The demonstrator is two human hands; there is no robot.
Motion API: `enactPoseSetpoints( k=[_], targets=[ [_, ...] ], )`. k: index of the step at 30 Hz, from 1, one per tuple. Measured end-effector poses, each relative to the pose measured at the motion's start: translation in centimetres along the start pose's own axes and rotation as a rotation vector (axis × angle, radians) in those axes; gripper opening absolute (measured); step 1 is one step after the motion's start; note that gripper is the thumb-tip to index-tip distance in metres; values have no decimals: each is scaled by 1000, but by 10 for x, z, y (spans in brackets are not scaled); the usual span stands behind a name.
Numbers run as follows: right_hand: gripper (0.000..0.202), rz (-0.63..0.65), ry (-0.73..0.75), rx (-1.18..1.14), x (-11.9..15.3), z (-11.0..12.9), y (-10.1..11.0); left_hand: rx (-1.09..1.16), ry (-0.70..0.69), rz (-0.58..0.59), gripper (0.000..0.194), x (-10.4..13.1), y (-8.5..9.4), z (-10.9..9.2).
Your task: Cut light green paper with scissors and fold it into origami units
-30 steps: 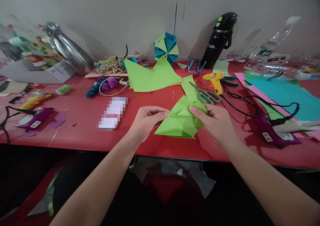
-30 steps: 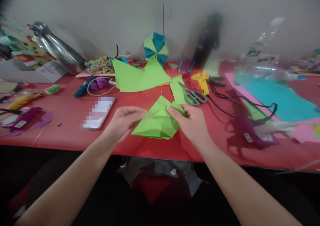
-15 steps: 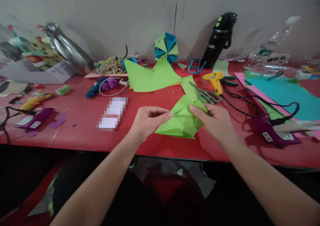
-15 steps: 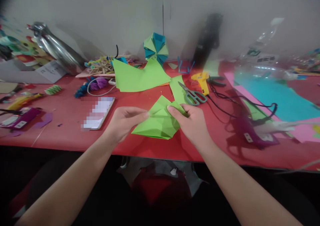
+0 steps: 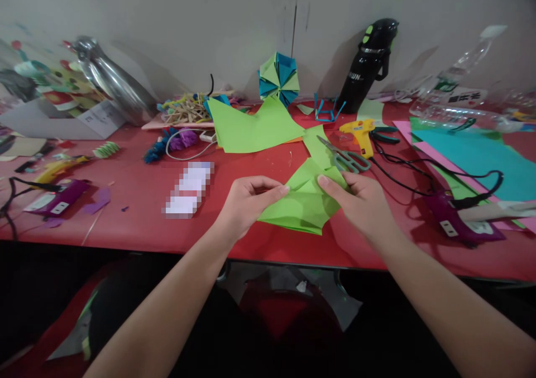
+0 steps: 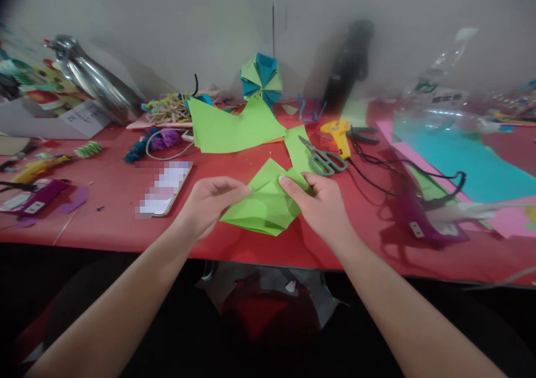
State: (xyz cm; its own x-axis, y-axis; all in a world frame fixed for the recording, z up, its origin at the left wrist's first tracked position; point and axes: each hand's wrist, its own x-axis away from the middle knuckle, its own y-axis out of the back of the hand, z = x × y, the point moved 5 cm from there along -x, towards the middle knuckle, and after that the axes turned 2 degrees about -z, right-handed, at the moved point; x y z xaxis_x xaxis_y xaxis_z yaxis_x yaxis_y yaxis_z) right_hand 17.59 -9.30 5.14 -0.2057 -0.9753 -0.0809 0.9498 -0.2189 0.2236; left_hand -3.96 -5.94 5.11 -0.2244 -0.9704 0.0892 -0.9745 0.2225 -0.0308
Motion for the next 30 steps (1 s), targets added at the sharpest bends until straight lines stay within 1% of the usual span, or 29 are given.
enactPoseSetpoints(
  k=[5, 7, 9, 11, 13, 15, 18, 21, 23, 26, 28, 30],
  targets=[
    [31, 37, 34, -27, -1, 2, 1, 51, 21, 49, 24, 0, 0, -2],
    [29, 89, 42, -59, -2, 2, 2, 40, -3, 67, 24, 1, 0, -5],
    [27, 150, 83, -71, -3, 4, 3, -37, -71, 59, 23, 4, 1, -13],
    [31, 173, 197, -17, -3, 11, 6, -175, -203, 36, 17, 9, 1, -25],
    [38, 167, 354, 86, -1, 22, 9, -328, -378, 31, 11, 17, -2, -38],
    [41, 173, 487, 182, 5, 34, 9, -473, -562, 44, 8, 25, -7, -48],
    [32, 181, 649, 267, 16, 50, 4, -643, -804, 66, 11, 37, -13, -53],
    [19, 171, 754, 330, 25, 56, -3, -714, -947, 92, 17, 44, -16, -50],
    [17, 178, 788, 357, 27, 55, -7, -740, -996, 109, 20, 48, -18, -47],
    [15, 183, 814, 356, 29, 52, -11, -770, -1033, 128, 23, 52, -21, -45],
    [14, 179, 809, 338, 30, 52, -13, -755, -1029, 139, 23, 52, -21, -45],
    [15, 172, 795, 312, 31, 54, -13, -717, -987, 154, 24, 49, -21, -45]
  ],
)
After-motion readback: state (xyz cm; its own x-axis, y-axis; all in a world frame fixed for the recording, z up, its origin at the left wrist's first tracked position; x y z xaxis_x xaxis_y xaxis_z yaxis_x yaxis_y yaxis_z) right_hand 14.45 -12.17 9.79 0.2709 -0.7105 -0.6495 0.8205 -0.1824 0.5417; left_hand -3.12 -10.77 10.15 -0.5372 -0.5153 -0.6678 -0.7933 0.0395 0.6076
